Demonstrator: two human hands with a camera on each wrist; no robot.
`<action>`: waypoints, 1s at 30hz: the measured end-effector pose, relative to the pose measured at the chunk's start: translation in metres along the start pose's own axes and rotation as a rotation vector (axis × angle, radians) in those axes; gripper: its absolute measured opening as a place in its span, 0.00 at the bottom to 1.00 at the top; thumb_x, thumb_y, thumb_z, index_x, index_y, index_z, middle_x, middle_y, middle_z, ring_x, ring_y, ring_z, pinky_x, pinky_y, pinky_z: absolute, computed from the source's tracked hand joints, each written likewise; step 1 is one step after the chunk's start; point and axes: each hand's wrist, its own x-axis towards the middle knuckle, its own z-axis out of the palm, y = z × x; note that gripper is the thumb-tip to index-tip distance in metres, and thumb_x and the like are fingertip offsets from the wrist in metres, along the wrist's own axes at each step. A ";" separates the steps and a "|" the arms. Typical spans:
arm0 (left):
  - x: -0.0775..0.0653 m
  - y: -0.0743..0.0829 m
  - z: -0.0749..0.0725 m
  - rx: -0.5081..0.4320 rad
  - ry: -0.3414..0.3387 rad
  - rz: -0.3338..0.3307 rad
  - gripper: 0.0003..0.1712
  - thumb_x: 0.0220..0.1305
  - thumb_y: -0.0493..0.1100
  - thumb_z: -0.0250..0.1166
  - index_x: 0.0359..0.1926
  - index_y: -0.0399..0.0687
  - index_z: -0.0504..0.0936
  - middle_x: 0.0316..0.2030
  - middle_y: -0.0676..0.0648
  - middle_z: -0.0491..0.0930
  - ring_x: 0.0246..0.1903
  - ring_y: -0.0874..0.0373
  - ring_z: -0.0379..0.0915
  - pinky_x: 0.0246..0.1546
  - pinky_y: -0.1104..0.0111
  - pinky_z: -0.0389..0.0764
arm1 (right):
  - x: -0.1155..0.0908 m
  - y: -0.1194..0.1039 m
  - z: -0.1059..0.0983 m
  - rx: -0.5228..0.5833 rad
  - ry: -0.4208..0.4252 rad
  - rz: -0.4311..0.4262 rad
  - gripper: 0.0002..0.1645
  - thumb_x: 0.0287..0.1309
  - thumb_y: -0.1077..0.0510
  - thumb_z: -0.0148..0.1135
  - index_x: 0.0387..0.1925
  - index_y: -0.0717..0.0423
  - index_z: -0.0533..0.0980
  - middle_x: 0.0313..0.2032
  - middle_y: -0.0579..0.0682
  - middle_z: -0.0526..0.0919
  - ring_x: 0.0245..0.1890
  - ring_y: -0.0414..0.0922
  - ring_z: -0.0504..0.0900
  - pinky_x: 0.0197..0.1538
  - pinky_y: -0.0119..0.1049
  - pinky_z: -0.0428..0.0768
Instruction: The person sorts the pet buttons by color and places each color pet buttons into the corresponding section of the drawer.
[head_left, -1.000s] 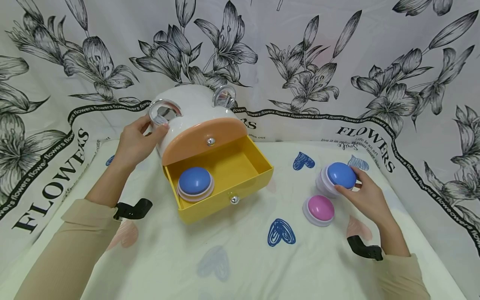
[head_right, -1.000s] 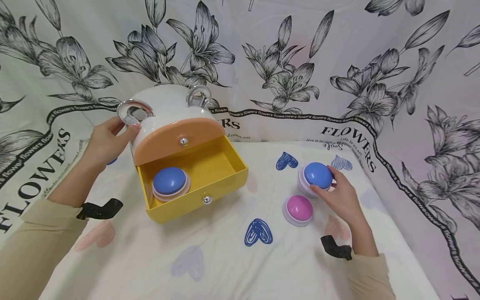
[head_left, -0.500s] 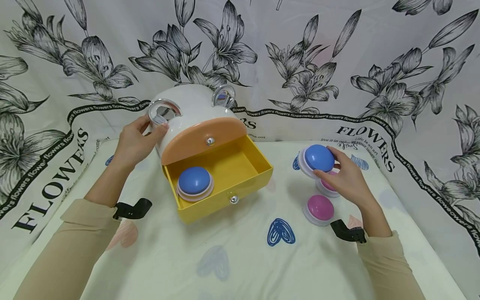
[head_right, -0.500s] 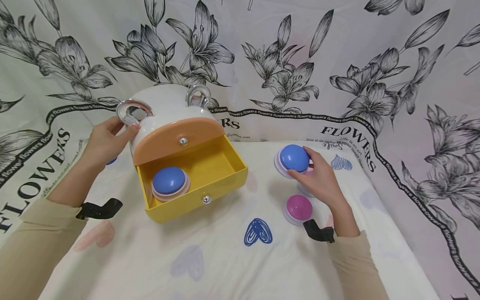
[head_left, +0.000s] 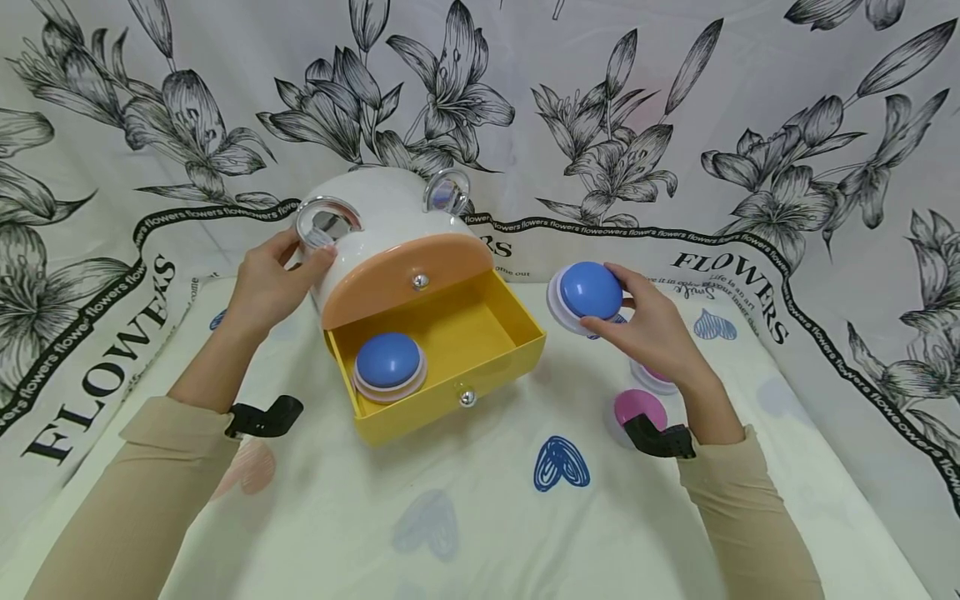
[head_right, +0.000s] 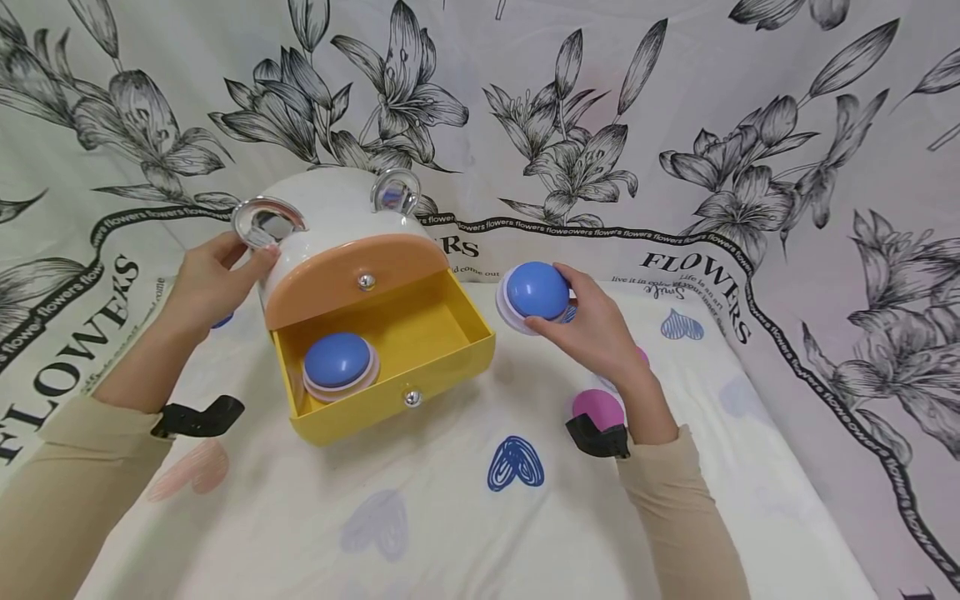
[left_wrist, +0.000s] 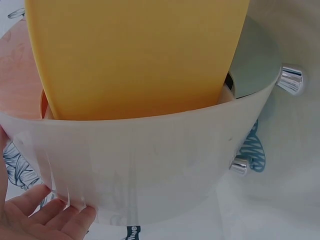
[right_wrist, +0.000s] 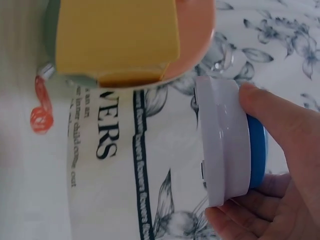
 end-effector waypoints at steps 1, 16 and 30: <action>0.000 0.000 0.000 -0.001 0.000 0.002 0.46 0.58 0.67 0.53 0.71 0.53 0.51 0.71 0.48 0.47 0.70 0.51 0.42 0.62 0.51 0.63 | 0.002 -0.004 0.001 0.004 -0.006 -0.008 0.52 0.47 0.44 0.69 0.68 0.54 0.55 0.64 0.56 0.63 0.56 0.57 0.71 0.52 0.52 0.78; 0.000 0.001 0.000 0.004 0.005 -0.001 0.46 0.58 0.67 0.53 0.71 0.52 0.51 0.71 0.48 0.47 0.70 0.51 0.42 0.62 0.52 0.63 | 0.023 -0.057 0.019 0.013 -0.153 -0.187 0.48 0.46 0.49 0.70 0.66 0.57 0.58 0.61 0.53 0.67 0.56 0.50 0.71 0.56 0.46 0.76; -0.001 0.002 0.000 0.004 0.001 0.002 0.46 0.58 0.68 0.53 0.71 0.52 0.50 0.71 0.48 0.47 0.70 0.51 0.42 0.62 0.52 0.63 | 0.040 -0.074 0.041 -0.066 -0.310 -0.251 0.48 0.45 0.46 0.70 0.64 0.60 0.60 0.58 0.54 0.70 0.55 0.49 0.72 0.58 0.44 0.75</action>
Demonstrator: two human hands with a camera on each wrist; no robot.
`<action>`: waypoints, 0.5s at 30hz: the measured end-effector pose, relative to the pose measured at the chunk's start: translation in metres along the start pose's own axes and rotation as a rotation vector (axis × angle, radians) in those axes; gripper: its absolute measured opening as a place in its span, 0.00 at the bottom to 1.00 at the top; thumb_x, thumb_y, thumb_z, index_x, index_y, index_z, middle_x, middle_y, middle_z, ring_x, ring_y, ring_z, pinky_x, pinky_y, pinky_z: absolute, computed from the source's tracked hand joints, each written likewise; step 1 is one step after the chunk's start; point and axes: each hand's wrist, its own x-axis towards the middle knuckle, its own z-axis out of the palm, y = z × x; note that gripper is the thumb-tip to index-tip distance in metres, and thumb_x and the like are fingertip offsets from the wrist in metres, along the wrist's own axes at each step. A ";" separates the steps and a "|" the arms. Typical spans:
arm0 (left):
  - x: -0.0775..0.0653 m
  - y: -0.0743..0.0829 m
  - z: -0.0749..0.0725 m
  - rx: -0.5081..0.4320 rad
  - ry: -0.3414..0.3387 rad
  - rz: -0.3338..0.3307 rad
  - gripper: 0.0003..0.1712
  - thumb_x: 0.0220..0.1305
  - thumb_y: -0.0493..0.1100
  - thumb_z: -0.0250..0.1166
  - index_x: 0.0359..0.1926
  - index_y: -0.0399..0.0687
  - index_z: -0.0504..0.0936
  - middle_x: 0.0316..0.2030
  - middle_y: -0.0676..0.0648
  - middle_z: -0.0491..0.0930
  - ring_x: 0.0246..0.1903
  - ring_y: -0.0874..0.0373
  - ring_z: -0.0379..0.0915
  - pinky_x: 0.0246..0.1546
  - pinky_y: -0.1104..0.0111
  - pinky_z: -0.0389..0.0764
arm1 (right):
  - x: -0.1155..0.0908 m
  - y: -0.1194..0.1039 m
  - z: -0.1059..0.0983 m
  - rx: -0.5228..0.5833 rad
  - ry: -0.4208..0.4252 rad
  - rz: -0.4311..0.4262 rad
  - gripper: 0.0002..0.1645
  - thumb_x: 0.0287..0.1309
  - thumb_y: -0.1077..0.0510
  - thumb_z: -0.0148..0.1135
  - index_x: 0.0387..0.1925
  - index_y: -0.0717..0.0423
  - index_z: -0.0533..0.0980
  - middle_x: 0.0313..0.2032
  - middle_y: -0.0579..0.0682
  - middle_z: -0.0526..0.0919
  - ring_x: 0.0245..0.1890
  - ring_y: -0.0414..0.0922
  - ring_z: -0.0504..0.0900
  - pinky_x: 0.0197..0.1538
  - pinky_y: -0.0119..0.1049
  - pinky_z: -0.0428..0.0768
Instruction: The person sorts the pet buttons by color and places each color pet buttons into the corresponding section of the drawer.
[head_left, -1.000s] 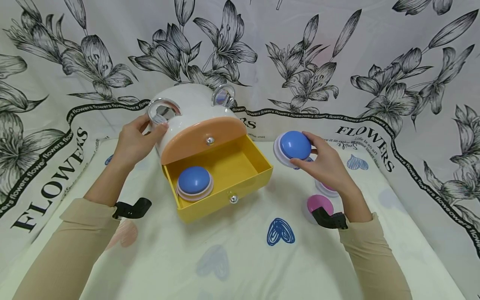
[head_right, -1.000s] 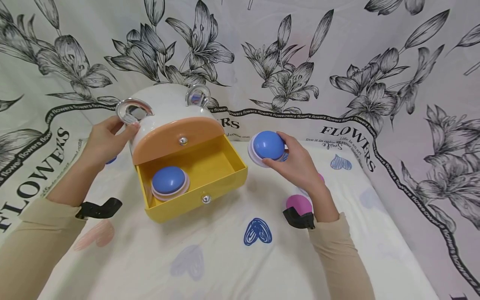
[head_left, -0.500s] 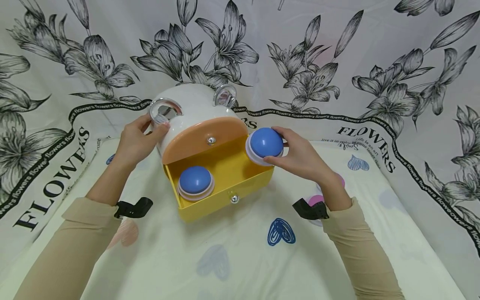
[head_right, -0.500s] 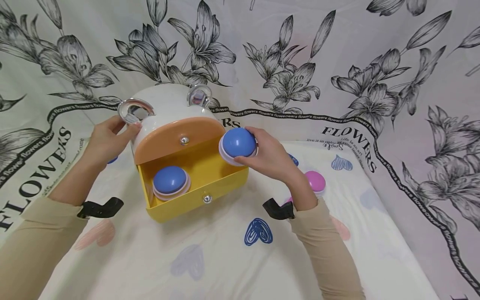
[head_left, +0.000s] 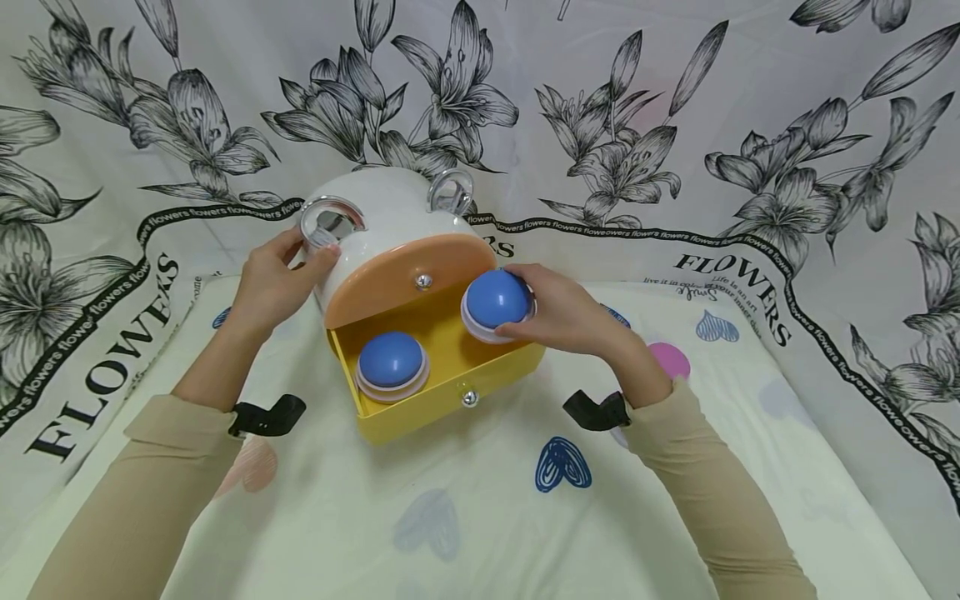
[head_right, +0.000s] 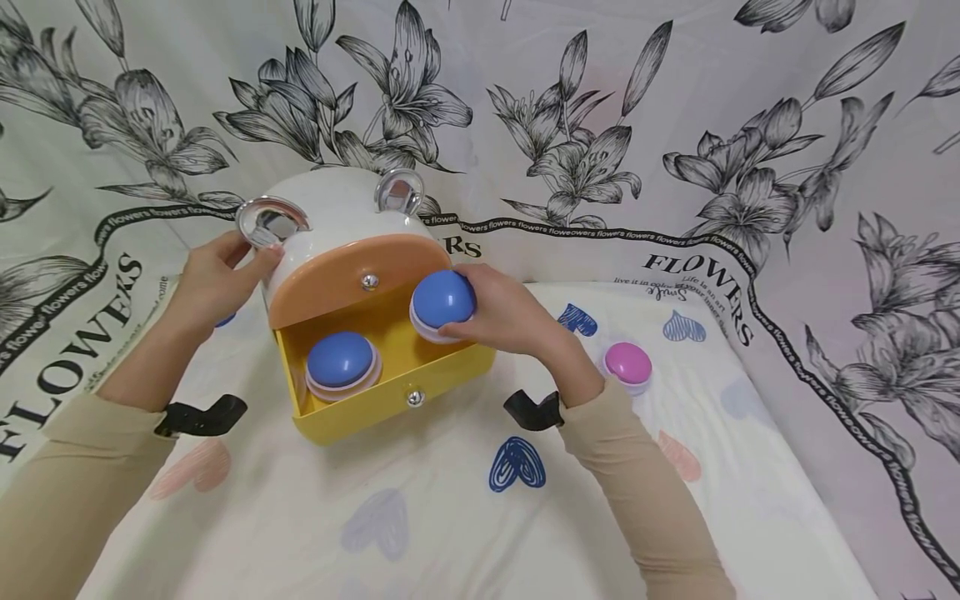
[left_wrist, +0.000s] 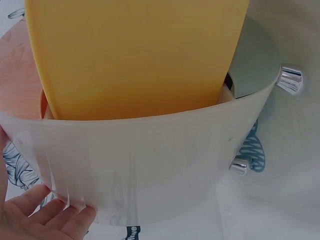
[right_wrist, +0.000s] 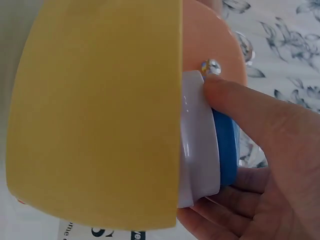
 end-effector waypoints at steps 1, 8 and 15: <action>0.000 0.000 0.000 0.000 0.001 0.001 0.46 0.58 0.68 0.53 0.71 0.52 0.50 0.71 0.48 0.47 0.70 0.51 0.42 0.62 0.52 0.63 | 0.002 0.000 0.002 -0.003 -0.011 0.000 0.48 0.45 0.46 0.70 0.64 0.60 0.60 0.58 0.54 0.70 0.55 0.49 0.72 0.58 0.44 0.75; 0.001 -0.001 0.001 0.004 0.001 0.003 0.47 0.58 0.68 0.52 0.71 0.52 0.50 0.71 0.48 0.47 0.70 0.51 0.42 0.62 0.52 0.63 | 0.012 -0.004 0.009 -0.057 -0.054 -0.027 0.47 0.45 0.46 0.70 0.63 0.61 0.61 0.56 0.53 0.72 0.53 0.49 0.74 0.58 0.43 0.75; 0.000 -0.001 0.001 -0.003 0.002 0.002 0.47 0.58 0.68 0.53 0.71 0.52 0.51 0.71 0.48 0.47 0.70 0.51 0.42 0.62 0.52 0.63 | 0.022 -0.009 0.016 -0.100 -0.069 -0.084 0.45 0.44 0.46 0.71 0.61 0.61 0.63 0.54 0.54 0.73 0.52 0.49 0.74 0.57 0.43 0.75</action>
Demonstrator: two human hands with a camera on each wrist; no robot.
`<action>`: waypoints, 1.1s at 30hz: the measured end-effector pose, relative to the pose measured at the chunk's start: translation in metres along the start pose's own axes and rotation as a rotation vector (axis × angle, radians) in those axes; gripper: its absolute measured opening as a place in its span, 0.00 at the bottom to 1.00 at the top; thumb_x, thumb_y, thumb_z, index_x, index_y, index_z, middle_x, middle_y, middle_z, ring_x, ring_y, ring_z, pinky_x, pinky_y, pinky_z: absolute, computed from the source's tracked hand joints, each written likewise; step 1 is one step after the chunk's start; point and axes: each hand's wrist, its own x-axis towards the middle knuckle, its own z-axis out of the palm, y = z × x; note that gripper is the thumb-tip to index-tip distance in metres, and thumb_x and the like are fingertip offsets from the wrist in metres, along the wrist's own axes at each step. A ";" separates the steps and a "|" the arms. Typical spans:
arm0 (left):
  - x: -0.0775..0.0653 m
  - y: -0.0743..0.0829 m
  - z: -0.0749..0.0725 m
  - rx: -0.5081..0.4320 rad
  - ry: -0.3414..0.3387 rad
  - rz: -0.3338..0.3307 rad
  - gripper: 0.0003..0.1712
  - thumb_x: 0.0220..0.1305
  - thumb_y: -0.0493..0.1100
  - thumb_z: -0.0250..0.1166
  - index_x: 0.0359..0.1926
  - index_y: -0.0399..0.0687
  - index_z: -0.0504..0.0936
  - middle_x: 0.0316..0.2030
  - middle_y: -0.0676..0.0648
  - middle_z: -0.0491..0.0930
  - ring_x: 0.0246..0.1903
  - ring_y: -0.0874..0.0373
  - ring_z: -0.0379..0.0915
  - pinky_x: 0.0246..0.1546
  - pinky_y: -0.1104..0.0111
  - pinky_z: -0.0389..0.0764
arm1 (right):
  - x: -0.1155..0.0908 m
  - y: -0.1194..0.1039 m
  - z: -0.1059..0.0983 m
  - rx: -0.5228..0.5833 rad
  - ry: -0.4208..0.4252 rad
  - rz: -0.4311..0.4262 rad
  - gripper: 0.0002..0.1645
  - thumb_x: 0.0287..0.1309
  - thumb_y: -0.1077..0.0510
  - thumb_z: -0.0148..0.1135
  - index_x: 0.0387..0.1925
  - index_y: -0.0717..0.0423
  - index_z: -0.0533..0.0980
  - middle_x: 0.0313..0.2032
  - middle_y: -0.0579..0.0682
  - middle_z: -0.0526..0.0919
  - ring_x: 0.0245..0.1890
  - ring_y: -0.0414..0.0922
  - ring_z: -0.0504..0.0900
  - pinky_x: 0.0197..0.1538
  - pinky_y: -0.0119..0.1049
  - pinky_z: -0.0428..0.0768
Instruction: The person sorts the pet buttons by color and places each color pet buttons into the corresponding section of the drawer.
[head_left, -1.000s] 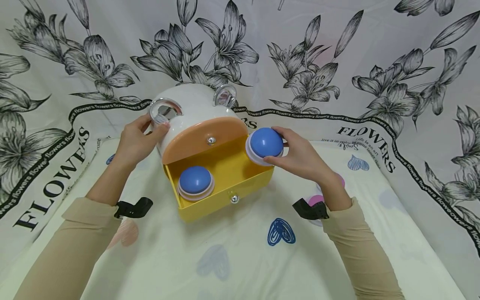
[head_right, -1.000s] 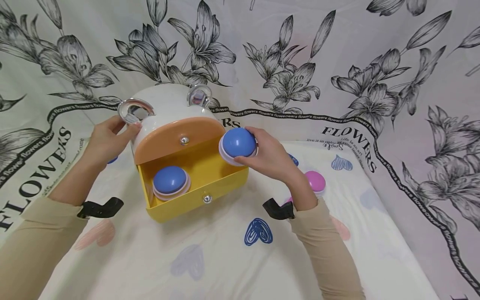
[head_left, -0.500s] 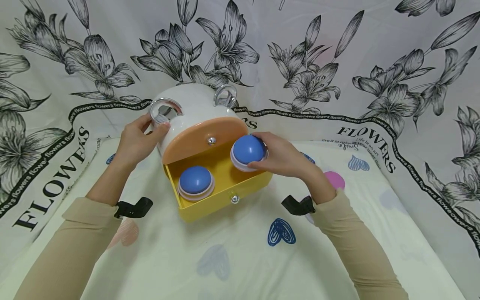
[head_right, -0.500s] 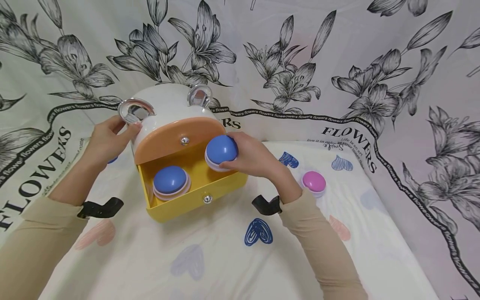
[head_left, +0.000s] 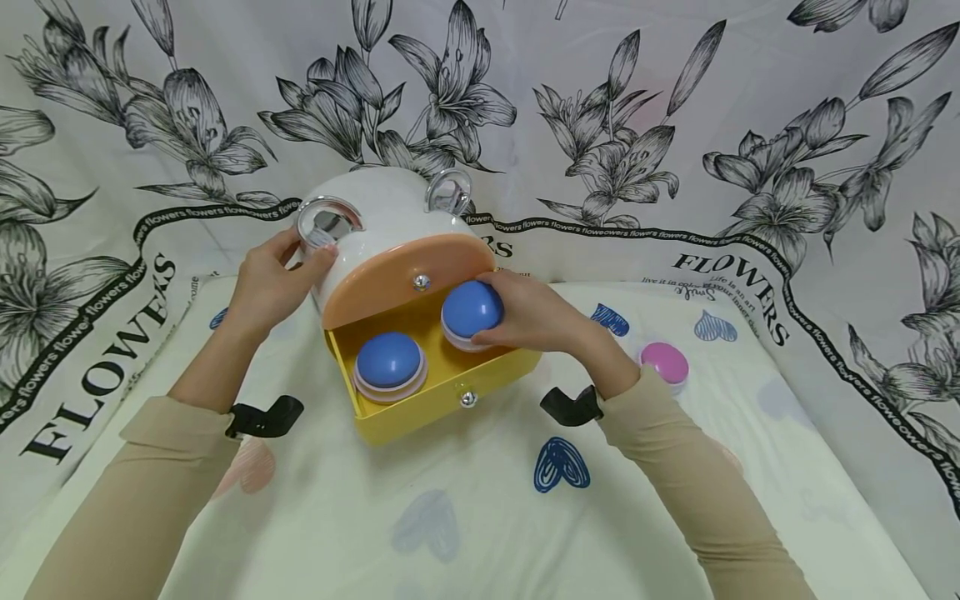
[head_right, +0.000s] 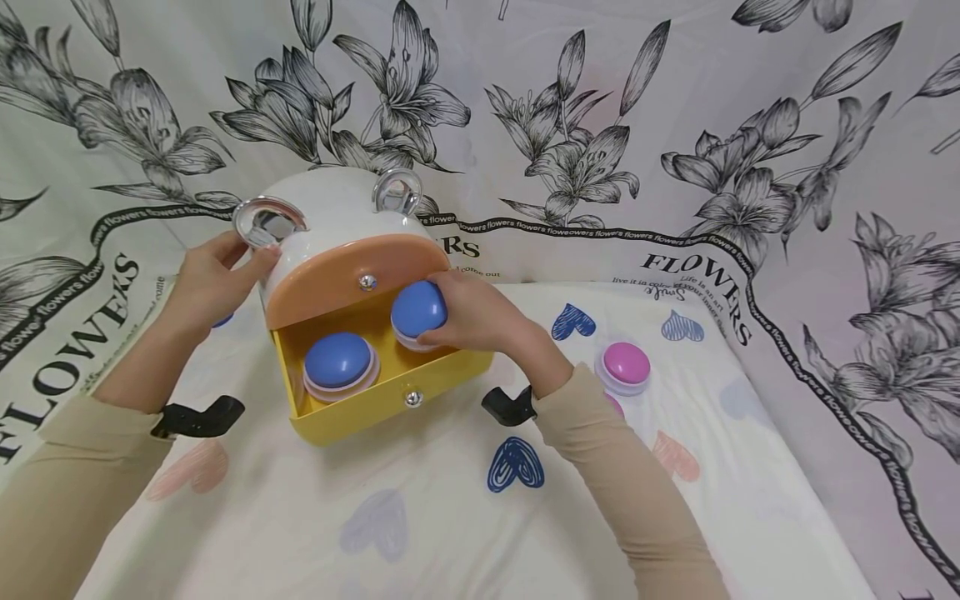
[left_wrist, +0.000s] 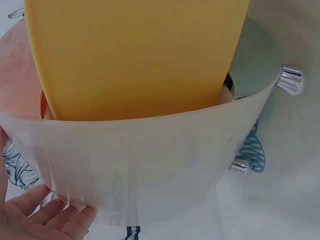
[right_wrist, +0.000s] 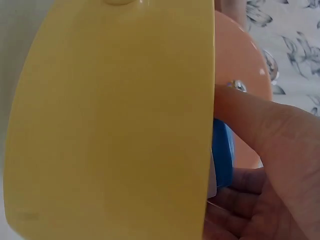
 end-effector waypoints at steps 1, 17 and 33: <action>0.000 0.000 0.000 0.000 0.000 0.001 0.47 0.58 0.68 0.53 0.71 0.52 0.51 0.71 0.48 0.47 0.70 0.51 0.42 0.62 0.52 0.63 | 0.002 -0.001 0.001 -0.001 -0.005 -0.008 0.45 0.45 0.47 0.70 0.61 0.61 0.63 0.54 0.54 0.73 0.52 0.49 0.74 0.57 0.42 0.75; 0.000 0.000 0.000 0.005 0.006 0.003 0.47 0.58 0.68 0.53 0.71 0.52 0.51 0.71 0.48 0.47 0.70 0.51 0.43 0.61 0.52 0.64 | 0.022 -0.005 0.022 -0.024 -0.153 0.032 0.41 0.46 0.49 0.70 0.59 0.58 0.63 0.56 0.51 0.72 0.54 0.46 0.73 0.59 0.40 0.74; 0.001 0.000 0.001 0.002 -0.001 -0.023 0.47 0.57 0.69 0.52 0.71 0.53 0.50 0.71 0.48 0.46 0.70 0.50 0.43 0.61 0.51 0.63 | 0.024 -0.016 0.017 -0.139 -0.287 0.124 0.40 0.51 0.54 0.66 0.61 0.64 0.60 0.57 0.56 0.72 0.56 0.49 0.72 0.64 0.41 0.69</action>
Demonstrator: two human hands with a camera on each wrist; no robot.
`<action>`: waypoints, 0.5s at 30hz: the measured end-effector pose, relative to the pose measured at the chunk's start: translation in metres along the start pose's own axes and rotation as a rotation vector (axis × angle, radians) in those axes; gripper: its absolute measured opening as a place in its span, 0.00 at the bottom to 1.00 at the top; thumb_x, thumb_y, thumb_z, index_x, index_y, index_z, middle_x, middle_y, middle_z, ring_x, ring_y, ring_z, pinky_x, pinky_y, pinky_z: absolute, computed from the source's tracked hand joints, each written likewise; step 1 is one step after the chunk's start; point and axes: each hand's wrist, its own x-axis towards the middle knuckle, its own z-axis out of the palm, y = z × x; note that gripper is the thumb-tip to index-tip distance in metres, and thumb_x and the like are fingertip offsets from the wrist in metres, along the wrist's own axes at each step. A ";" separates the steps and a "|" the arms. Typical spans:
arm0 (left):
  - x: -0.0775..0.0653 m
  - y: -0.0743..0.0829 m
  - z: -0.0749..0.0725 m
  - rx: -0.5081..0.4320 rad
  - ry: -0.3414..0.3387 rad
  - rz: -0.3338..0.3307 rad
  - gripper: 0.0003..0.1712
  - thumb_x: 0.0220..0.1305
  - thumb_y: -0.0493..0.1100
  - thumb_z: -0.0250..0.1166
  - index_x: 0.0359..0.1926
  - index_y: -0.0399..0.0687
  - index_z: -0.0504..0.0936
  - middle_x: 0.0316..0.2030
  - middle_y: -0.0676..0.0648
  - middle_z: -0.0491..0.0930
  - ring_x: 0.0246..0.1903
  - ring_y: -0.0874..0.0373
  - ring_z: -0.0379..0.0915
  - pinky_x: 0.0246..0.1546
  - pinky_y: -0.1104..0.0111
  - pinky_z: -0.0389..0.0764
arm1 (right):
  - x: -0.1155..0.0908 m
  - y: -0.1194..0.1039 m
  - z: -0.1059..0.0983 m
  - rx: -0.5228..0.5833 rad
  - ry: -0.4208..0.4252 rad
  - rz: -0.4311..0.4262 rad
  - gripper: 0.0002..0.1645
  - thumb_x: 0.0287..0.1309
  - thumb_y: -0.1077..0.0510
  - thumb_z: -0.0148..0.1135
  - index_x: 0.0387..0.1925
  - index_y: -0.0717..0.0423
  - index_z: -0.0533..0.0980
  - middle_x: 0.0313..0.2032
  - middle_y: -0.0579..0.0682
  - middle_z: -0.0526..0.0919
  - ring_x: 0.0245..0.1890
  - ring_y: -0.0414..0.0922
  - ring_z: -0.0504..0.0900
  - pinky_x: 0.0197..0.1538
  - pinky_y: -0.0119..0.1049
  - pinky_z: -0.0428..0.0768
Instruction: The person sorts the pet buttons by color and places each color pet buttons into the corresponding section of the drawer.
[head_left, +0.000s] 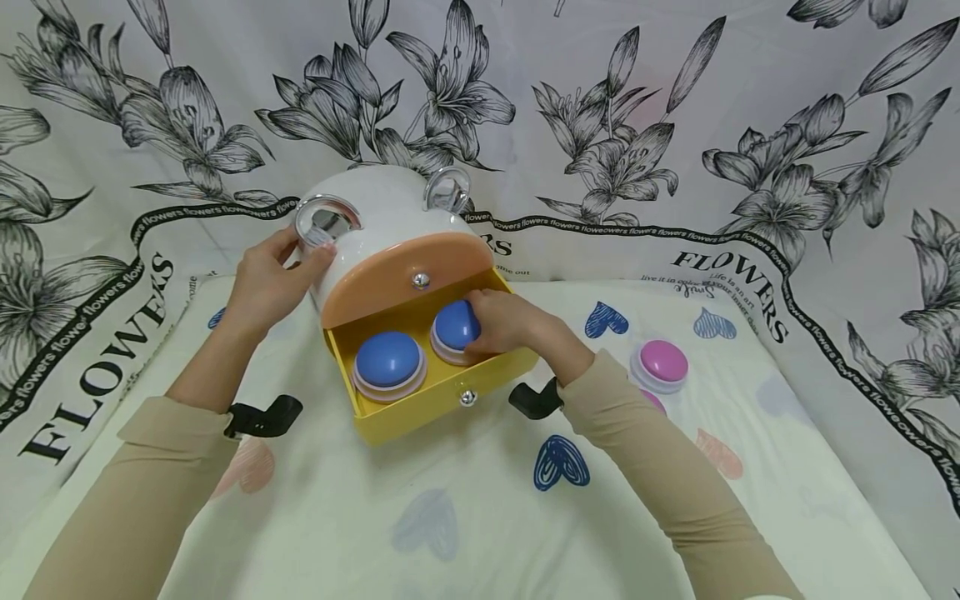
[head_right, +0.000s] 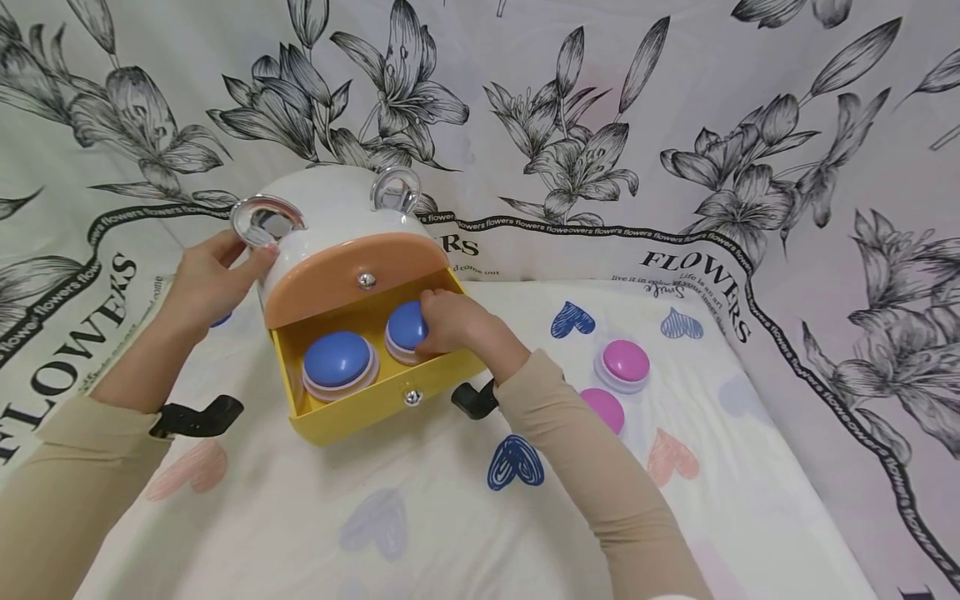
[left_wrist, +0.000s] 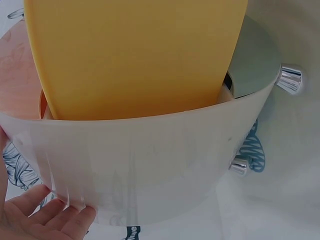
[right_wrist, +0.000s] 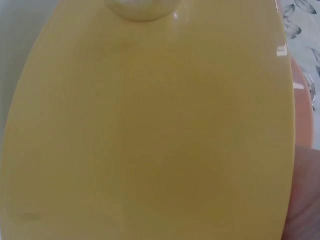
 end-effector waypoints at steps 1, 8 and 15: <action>0.000 0.000 0.000 0.000 -0.001 -0.001 0.47 0.57 0.69 0.52 0.71 0.53 0.50 0.71 0.48 0.45 0.70 0.50 0.43 0.61 0.51 0.63 | 0.000 0.000 0.000 -0.008 -0.004 0.003 0.39 0.51 0.54 0.65 0.61 0.64 0.61 0.57 0.56 0.72 0.56 0.49 0.72 0.64 0.41 0.69; -0.001 0.000 -0.001 -0.006 -0.002 0.012 0.47 0.58 0.68 0.52 0.71 0.53 0.50 0.71 0.48 0.46 0.70 0.52 0.42 0.62 0.52 0.62 | 0.000 0.001 0.000 -0.019 -0.006 0.000 0.38 0.54 0.52 0.63 0.63 0.62 0.61 0.58 0.55 0.70 0.57 0.48 0.71 0.63 0.40 0.69; 0.000 0.000 -0.001 -0.007 -0.002 0.010 0.47 0.58 0.68 0.53 0.71 0.53 0.51 0.71 0.48 0.46 0.70 0.51 0.42 0.62 0.52 0.63 | -0.005 0.002 -0.001 0.015 0.113 -0.063 0.38 0.56 0.49 0.62 0.65 0.55 0.61 0.60 0.54 0.68 0.56 0.47 0.71 0.62 0.40 0.71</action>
